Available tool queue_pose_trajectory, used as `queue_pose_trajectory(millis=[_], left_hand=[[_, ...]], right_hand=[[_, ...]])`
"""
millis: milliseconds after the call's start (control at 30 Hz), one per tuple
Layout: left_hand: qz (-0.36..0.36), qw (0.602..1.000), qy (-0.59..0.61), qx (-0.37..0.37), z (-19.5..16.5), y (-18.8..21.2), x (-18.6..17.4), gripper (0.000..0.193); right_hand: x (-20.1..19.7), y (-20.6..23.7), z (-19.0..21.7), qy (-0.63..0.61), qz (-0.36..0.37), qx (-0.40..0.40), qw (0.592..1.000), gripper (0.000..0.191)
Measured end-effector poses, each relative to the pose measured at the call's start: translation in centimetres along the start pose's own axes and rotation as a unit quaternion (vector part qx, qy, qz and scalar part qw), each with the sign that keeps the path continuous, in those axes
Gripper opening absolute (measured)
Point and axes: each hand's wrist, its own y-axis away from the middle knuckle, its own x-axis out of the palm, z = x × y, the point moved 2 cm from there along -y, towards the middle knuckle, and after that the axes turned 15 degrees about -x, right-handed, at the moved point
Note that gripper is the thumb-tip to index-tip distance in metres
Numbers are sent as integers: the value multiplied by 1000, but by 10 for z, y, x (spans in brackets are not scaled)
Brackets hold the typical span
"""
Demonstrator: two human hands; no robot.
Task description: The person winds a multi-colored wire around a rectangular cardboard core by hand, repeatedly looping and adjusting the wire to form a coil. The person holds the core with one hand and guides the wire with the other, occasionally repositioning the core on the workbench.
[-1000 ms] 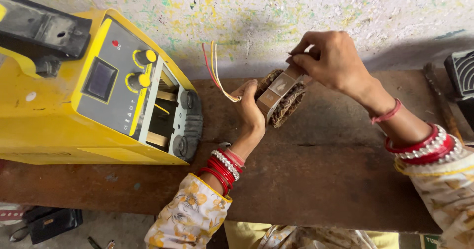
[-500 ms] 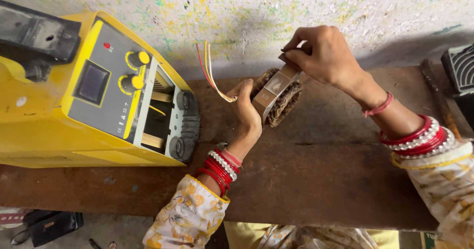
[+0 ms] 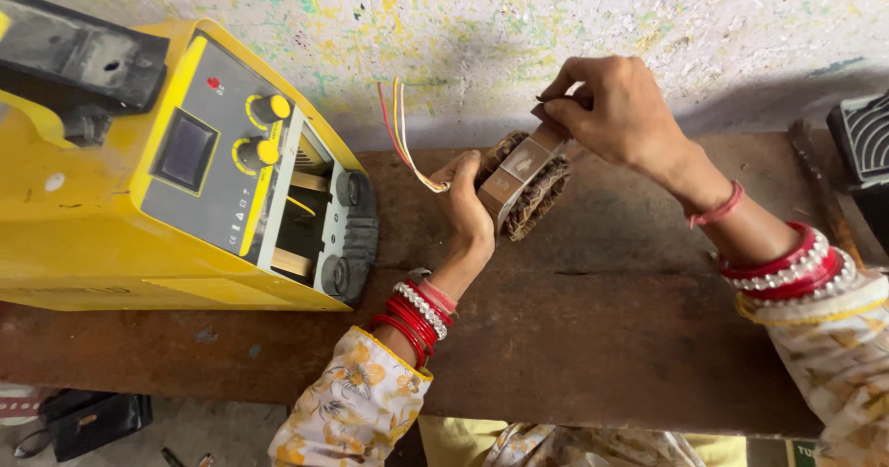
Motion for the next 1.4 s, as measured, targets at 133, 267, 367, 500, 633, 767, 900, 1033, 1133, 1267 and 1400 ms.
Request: queue_pose_trajectory(millis=[133, 267, 367, 500, 633, 767, 900, 1033, 1133, 1267, 1400], left_hand=[[23, 999, -21, -7, -1, 1, -1, 27], [3, 1000, 1, 13, 1, -2, -2, 21], [16, 1000, 1, 19, 4, -3, -1, 23], [35, 999, 5, 18, 3, -1, -3, 25], [2, 1000, -2, -6, 1, 1, -2, 21], [4, 1000, -18, 15, -3, 3, 1, 23], [12, 1000, -2, 3, -1, 3, 0, 24], [18, 1000, -19, 15, 0, 0, -1, 25], [10, 999, -13, 34, 1, -1, -2, 24], [13, 1000, -14, 11, 3, -1, -1, 25], [-1, 1000, -9, 12, 2, -1, 0, 23]], right_hand=[[0, -1, 1, 18, 1, -77, 997, 12], [-2, 2, 1, 17, -47, -90, 995, 11], [-4, 3, 3, 30, -47, -122, 991, 11], [-6, 3, 3, 1, -18, -62, 998, 12], [-3, 3, 0, -43, 20, 28, 998, 14], [-3, 4, 1, -24, -3, -20, 1000, 13], [-6, 5, 0, -12, -13, -48, 999, 12], [-10, 6, 6, 23, -50, -176, 983, 12], [-8, 5, 3, 26, -8, -47, 999, 13], [-6, 6, 4, 9, 10, -37, 999, 15], [-8, 8, 0, 37, -38, -65, 996, 11]])
